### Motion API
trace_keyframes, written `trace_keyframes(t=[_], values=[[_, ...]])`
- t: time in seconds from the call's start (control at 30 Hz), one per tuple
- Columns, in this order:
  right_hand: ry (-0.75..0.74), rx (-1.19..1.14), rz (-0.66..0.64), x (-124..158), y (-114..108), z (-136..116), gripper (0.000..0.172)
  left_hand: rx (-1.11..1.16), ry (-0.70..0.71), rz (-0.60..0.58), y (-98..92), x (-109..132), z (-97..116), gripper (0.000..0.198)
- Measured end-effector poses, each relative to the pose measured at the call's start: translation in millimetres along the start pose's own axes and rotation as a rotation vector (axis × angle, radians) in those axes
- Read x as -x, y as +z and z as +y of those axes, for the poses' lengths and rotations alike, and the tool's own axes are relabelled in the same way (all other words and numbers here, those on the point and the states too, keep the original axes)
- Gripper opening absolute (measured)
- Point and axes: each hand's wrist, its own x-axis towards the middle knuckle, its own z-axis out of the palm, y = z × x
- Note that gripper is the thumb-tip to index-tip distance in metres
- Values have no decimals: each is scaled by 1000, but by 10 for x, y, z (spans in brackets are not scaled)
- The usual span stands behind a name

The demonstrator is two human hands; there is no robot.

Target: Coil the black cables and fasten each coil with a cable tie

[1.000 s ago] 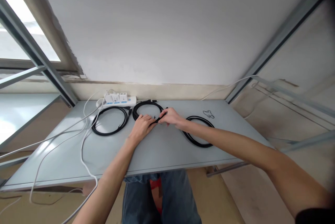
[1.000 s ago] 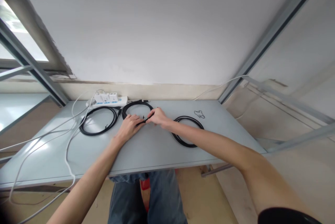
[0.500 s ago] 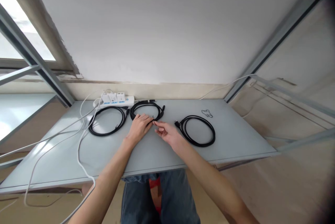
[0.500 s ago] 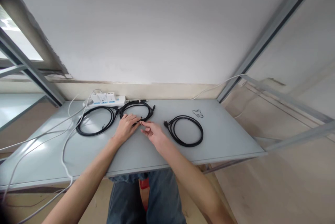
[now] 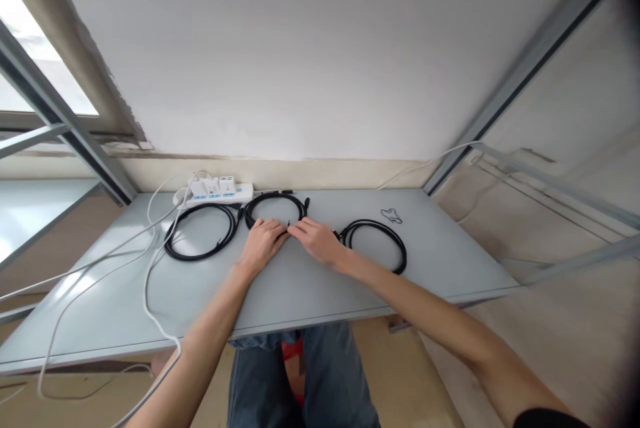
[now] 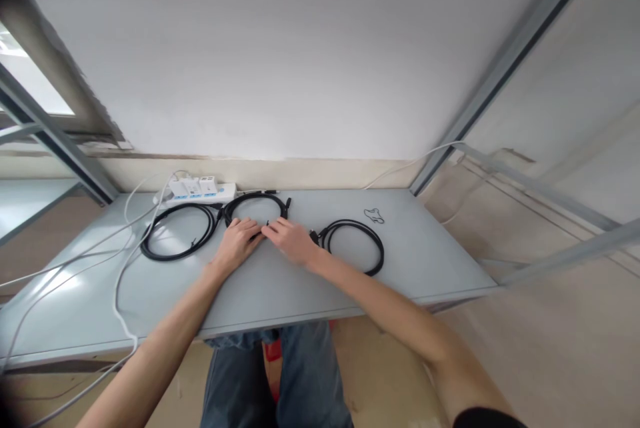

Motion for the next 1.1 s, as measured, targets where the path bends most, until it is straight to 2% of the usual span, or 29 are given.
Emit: trace_keyframes(t=[0.07, 0.17, 0.27, 0.37, 0.47, 0.63, 0.7, 0.87, 0.9, 0.97, 1.1], values=[[-219, 187, -48, -37, -33, 63, 28, -1, 3, -7, 5, 7, -18, 33], [-418, 324, -25, -106, -53, 146, 31, 9, 7, -18, 7, 15, -41, 27], [-511, 370, 7, -154, -50, 187, 28, 17, 10, -15, -4, 17, -44, 25], [-492, 362, -12, -169, -37, 138, 24, 22, 10, -4, -16, 13, -31, 28], [-276, 265, -38, -179, -21, 10, 23, -3, 6, 3, -18, 2, -20, 32], [415, -137, 87, -265, -16, -137, 32, -57, -14, 33, -4, -6, -26, 33], [639, -394, 131, -305, -21, -137, 36, -61, -19, 35, -2, 1, -32, 34], [1255, -1203, 279, -324, 17, -149, 39, -39, -20, 48, -6, 5, -18, 29], [1317, -1335, 328, -321, 35, -166, 37, -35, -18, 53, -5, 1, -12, 29], [1342, -1522, 415, -319, 74, -210, 28, -29, -18, 70, -2, -10, 1, 29], [1312, -1620, 480, -345, 168, -308, 13, -21, -23, 80, 2, -15, 3, 28]])
